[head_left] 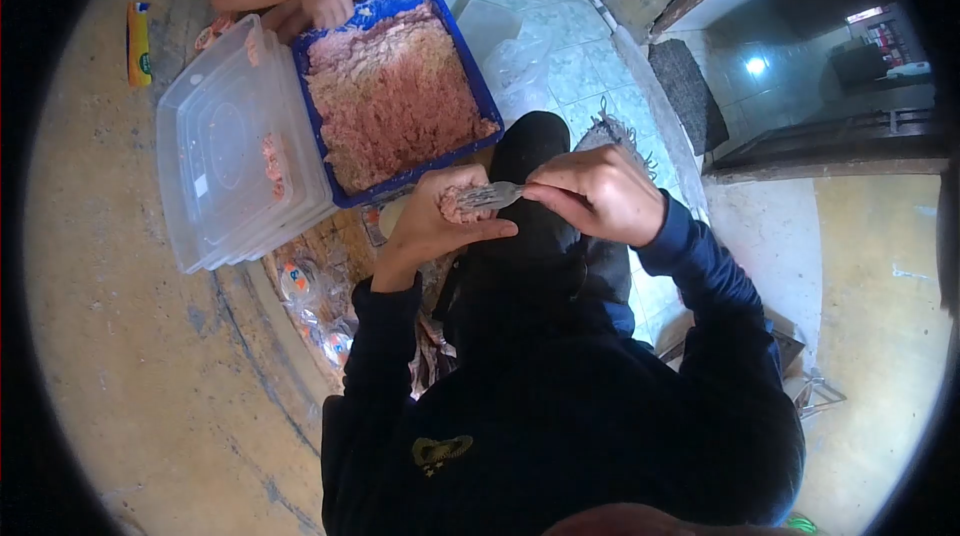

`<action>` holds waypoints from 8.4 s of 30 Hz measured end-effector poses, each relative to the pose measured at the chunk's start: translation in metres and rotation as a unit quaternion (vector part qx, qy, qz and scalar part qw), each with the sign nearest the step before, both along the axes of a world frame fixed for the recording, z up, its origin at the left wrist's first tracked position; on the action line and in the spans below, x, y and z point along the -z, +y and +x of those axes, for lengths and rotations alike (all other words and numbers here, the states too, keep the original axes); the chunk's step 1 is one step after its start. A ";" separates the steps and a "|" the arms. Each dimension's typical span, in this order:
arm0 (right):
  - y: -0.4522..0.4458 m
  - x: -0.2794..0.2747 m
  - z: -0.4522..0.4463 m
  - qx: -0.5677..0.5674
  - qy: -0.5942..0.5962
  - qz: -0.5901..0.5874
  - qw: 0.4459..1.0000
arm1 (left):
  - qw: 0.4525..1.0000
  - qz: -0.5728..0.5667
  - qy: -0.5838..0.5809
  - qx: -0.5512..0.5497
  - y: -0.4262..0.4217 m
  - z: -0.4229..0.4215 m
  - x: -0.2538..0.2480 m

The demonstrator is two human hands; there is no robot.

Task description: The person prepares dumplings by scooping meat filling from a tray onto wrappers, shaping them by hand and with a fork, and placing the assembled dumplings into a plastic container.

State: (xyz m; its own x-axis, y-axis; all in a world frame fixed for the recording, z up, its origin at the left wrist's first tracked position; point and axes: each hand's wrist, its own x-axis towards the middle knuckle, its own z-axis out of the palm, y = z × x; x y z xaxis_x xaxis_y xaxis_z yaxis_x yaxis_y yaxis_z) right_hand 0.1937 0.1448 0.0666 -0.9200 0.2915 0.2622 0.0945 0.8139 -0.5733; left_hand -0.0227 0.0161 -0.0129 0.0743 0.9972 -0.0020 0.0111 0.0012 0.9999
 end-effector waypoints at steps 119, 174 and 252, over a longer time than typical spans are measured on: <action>0.059 0.148 -0.203 0.146 -0.279 -0.042 0.948 | 0.951 -0.042 0.099 -0.289 -0.117 -0.063 -0.006; 0.051 0.168 -0.160 0.199 -0.163 -0.004 0.966 | 0.916 -0.155 0.369 -0.031 -0.111 0.001 0.103; 0.080 0.148 -0.195 -0.063 -0.351 0.180 0.917 | 0.849 -0.087 0.452 -0.260 -0.081 -0.026 0.164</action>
